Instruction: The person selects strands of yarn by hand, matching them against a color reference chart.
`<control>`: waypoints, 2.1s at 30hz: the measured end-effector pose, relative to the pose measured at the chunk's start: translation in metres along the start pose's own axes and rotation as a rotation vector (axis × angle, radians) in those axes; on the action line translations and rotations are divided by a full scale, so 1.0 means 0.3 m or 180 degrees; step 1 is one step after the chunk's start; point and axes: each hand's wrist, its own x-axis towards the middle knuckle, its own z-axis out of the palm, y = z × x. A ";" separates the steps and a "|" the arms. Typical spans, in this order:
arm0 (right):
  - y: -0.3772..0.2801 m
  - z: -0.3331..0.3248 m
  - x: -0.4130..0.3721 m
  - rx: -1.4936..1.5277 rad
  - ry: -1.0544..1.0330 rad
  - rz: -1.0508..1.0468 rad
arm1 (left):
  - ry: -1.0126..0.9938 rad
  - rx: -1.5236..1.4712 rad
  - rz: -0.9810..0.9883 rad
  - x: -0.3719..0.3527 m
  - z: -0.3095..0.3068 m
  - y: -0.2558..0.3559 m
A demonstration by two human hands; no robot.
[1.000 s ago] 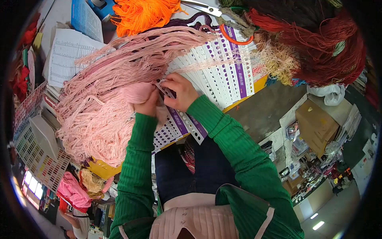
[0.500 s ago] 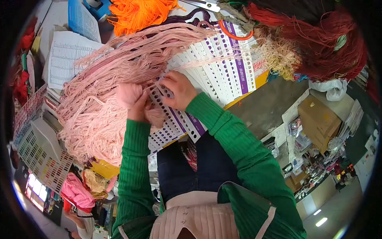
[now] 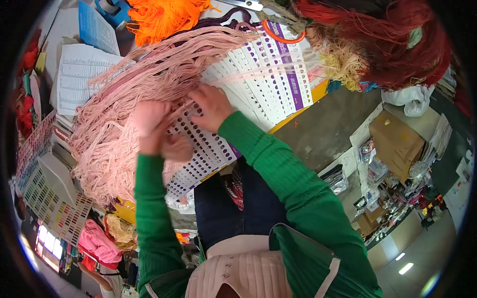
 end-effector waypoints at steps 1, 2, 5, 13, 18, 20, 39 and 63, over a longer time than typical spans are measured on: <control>0.001 0.010 -0.001 0.0004 0.0028 0.0012 | -0.0108 -0.0434 -0.0340 -0.040 -0.098 0.004; 0.002 0.019 0.004 -0.0038 0.0002 0.0108 | 0.0291 0.0016 -0.1253 -0.118 -0.174 0.093; -0.008 0.030 0.012 -0.0147 -0.0023 0.0231 | 0.0212 -0.0596 -0.0351 -0.273 -0.663 0.036; -0.044 -0.001 0.021 -0.0441 -0.0454 0.0377 | 0.1170 -0.0312 0.0931 -0.700 -0.537 0.330; -0.183 -0.048 -0.069 0.0156 -0.0118 -0.0014 | 0.0037 -0.2412 0.0467 -0.842 -0.206 0.243; -0.390 -0.107 -0.118 0.0785 -0.0279 0.0269 | -0.0714 -0.2712 0.0428 -0.820 -0.170 0.241; -1.112 -0.194 -0.362 0.4031 -0.1331 0.1358 | -0.1625 -0.3367 0.0754 -1.036 -0.238 0.236; -1.214 -0.159 -0.433 0.3820 -0.1293 0.1273 | -0.1386 -0.2664 0.1029 -1.129 -0.328 0.197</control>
